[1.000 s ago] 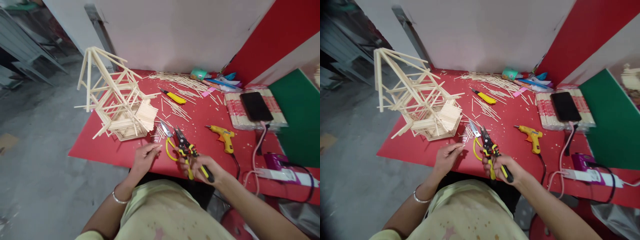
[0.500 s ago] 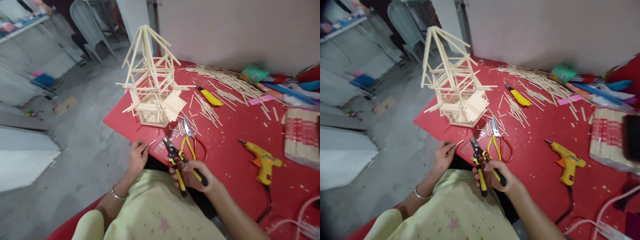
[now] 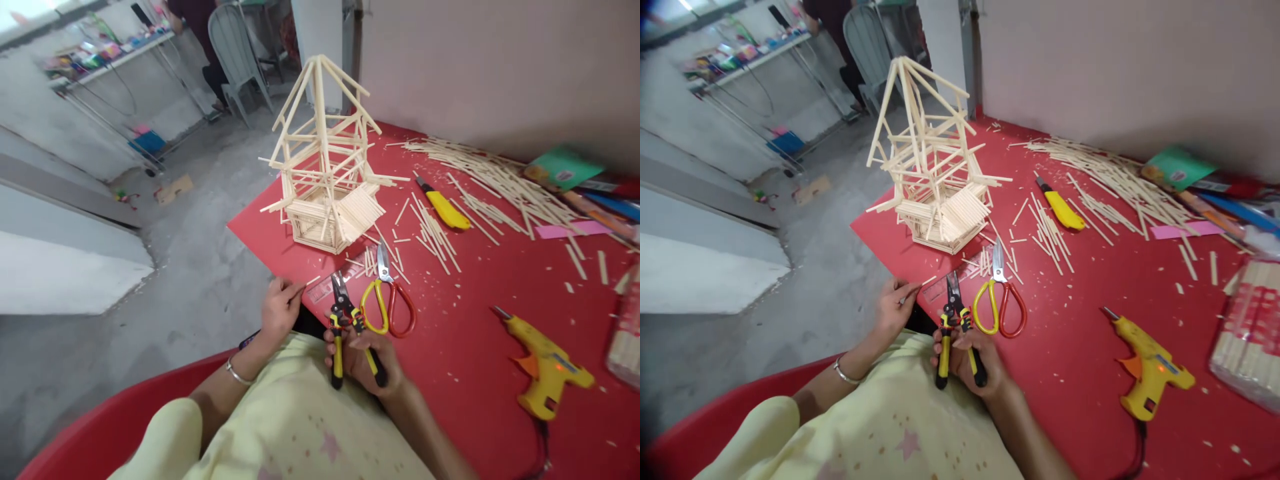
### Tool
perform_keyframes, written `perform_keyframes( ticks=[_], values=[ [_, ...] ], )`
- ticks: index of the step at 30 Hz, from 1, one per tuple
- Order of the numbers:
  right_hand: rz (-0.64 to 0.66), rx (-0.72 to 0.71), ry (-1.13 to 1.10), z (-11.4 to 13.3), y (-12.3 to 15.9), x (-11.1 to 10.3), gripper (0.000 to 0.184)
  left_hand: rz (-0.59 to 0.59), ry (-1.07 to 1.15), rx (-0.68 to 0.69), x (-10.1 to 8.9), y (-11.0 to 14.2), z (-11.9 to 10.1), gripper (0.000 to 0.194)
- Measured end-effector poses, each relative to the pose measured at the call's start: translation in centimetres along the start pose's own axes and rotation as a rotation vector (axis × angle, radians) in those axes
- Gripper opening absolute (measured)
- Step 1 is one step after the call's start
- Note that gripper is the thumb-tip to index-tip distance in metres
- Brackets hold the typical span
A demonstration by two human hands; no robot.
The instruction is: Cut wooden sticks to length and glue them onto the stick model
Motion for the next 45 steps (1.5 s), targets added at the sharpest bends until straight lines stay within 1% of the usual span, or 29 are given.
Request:
perform_keyframes(
  ticks=[3, 7, 11, 15, 18, 25, 30, 39, 45],
  values=[
    [-0.008, -0.001, -0.004, -0.3, 0.2, -0.4, 0.034, 0.037, 0.059, -0.038, 0.3, 0.3, -0.3, 0.023],
    [-0.071, -0.005, -0.012, -0.4, 0.6, 0.0, 0.032, 0.064, 0.095, -0.042, 0.5, 0.2, -0.9, 0.026],
    [-0.106, -0.005, -0.024, -0.3, 0.7, 0.4, 0.031, 0.052, 0.111, -0.059, 0.3, 0.0, -0.7, 0.02],
    [-0.101, 0.024, -0.012, -0.4, 0.3, 0.0, 0.038, 0.047, 0.104, -0.045, 0.2, -0.1, -0.9, 0.018],
    [-0.097, 0.034, -0.004, -0.4, 0.3, -0.3, 0.04, 0.047, 0.1, -0.026, 0.2, -0.1, -1.1, 0.018],
    [-0.082, 0.052, 0.056, -0.5, 0.4, -0.1, 0.039, 0.026, 0.097, -0.011, 0.3, 0.0, -1.0, 0.018],
    [-0.099, 0.06, 0.082, -0.5, 0.4, -0.3, 0.039, 0.024, 0.099, -0.01, 0.3, 0.0, -0.9, 0.018],
    [-0.103, 0.06, 0.035, -0.6, 0.5, -0.4, 0.043, 0.036, 0.075, 0.01, 0.4, -0.2, -1.3, 0.019],
    [-0.082, 0.049, 0.047, -0.4, 0.4, -0.4, 0.038, 0.033, 0.064, 0.031, 0.3, -0.3, -1.6, 0.019]
  ],
)
Point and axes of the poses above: each hand's wrist, its own y-axis away from the middle knuckle, its own x-axis out of the palm, z = x × y, the point moved 9 cm from there along -y, towards the middle knuckle, and after that the axes turned 2 degrees about -z, right-handed, at the moved point
